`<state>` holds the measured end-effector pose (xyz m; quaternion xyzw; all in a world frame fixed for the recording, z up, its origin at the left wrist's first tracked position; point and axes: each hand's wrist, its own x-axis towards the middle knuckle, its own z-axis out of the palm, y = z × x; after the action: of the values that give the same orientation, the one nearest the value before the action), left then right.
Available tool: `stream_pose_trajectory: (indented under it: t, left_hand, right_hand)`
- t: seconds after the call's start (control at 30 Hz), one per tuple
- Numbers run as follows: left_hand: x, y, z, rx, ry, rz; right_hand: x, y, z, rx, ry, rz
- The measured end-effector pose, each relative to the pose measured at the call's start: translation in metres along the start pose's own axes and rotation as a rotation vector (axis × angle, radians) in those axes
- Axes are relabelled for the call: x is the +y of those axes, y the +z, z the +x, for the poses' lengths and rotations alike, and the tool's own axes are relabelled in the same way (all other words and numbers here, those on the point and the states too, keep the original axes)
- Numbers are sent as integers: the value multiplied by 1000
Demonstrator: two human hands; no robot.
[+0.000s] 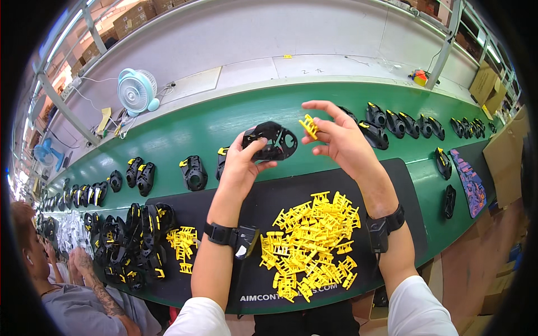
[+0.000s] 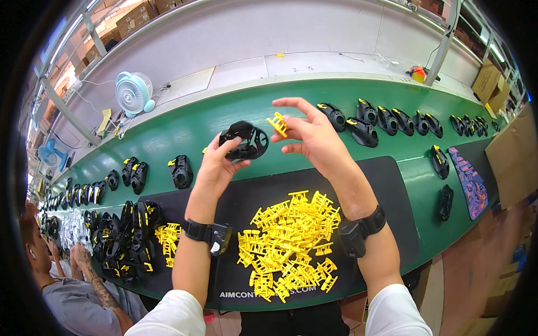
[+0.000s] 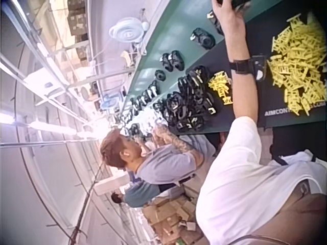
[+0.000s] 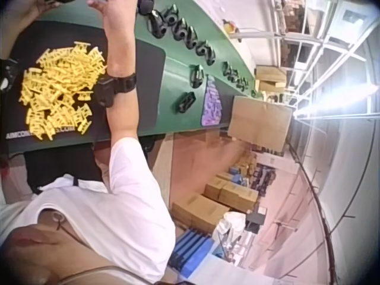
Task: Insert small yellow plastic components into black computer mouse housings.
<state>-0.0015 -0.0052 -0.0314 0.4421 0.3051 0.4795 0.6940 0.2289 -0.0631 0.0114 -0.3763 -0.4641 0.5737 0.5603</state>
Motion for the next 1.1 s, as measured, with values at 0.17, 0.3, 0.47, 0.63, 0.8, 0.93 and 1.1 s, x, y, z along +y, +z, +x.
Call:
stream_pose_trajectory:
  t: [0.17,0.3,0.47,0.63,0.8,0.93,1.1]
  left_hand:
    - [13,7,-7,-189,78,-17]
    - [20,7,-9,-189,87,39]
    - [22,2,-6,-248,101,244]
    - [20,14,-15,-252,184,172]
    - [25,20,-20,-309,206,226]
    - [27,23,-22,-306,252,233]
    - [31,25,-24,-309,270,216]
  right_hand:
    - [3,-3,6,69,-15,169]
    - [-2,4,1,-20,-90,135]
    - [-10,4,-6,-27,-240,-360]
    - [-13,21,-14,-56,-331,-540]
    - [-10,34,-15,72,-496,-727]
    - [-8,45,-17,245,-692,-859]
    - [-3,49,-14,301,-754,-860]
